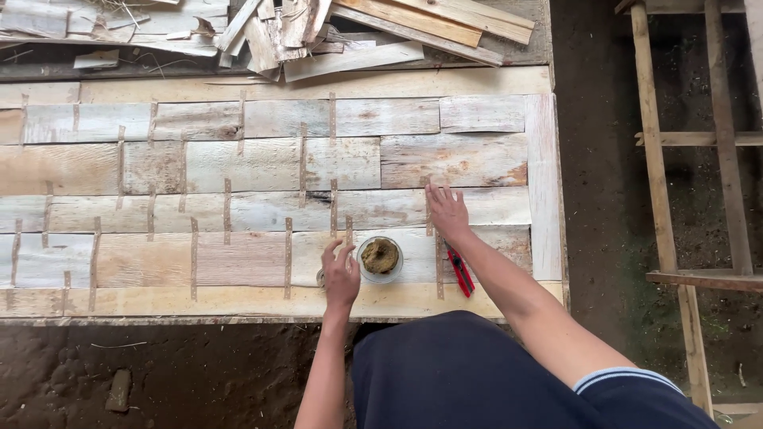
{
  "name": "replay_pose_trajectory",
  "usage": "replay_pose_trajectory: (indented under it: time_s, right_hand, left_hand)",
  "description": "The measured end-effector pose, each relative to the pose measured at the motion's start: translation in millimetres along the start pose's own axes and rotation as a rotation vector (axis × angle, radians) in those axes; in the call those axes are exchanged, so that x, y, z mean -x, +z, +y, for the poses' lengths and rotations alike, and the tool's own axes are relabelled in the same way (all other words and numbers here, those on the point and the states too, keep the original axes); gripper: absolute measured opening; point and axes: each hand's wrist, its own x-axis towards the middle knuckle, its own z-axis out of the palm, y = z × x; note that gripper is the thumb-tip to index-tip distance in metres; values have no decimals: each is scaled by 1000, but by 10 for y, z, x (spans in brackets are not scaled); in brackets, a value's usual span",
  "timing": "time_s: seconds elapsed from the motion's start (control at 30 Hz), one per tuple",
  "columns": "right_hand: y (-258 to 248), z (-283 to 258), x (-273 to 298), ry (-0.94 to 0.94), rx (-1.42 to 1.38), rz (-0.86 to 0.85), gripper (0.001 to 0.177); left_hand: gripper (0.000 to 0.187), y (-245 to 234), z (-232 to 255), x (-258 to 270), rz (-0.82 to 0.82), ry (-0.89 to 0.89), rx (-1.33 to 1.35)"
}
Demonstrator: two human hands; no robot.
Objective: Applying wood filler and thin wooden strips to fill gaps in a decorative wooden panel
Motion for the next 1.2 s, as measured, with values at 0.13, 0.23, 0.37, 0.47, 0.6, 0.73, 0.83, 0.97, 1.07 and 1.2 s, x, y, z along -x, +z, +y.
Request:
replay_pose_trajectory:
  time_s: [0.13, 0.23, 0.37, 0.47, 0.6, 0.73, 0.83, 0.97, 1.07, 1.2]
  right_hand:
    - [-103, -144, -114, 52, 5, 76, 54]
    - [-111, -117, -105, 87, -67, 23, 46]
    - [56, 53, 63, 272, -289, -275, 44]
    - [-84, 48, 376, 461, -365, -161, 33]
    - [-311, -70, 873, 773, -527, -213, 39]
    - [-476, -303, 1271, 884, -588, -351, 65]
    - [-232, -358, 1466, 921, -585, -363, 61]
    - [-173, -358, 1586, 1007, -768, -145, 37]
    - [-64, -323, 1699, 1099, -803, -19, 24]
    - [-329, -390, 1771, 1234, -837, 63, 22]
  left_hand:
    - [32, -9, -458, 155, 104, 20, -31]
    - [29, -126, -533, 235, 32, -89, 11]
    - [30, -107, -757, 278, -19, -95, -65]
    - [34, -108, -871, 256, -101, -114, -142]
    - [65, -71, -1003, 171, -318, -131, -340]
    - [78, -83, -1018, 148, -394, -62, -456]
    - [81, 16, -1165, 131, -417, -14, -501]
    - [64, 148, -1363, 124, -433, 16, -447]
    - [52, 209, -1487, 123, -385, 72, -409]
    - [47, 173, -1468, 128, -285, 78, -259]
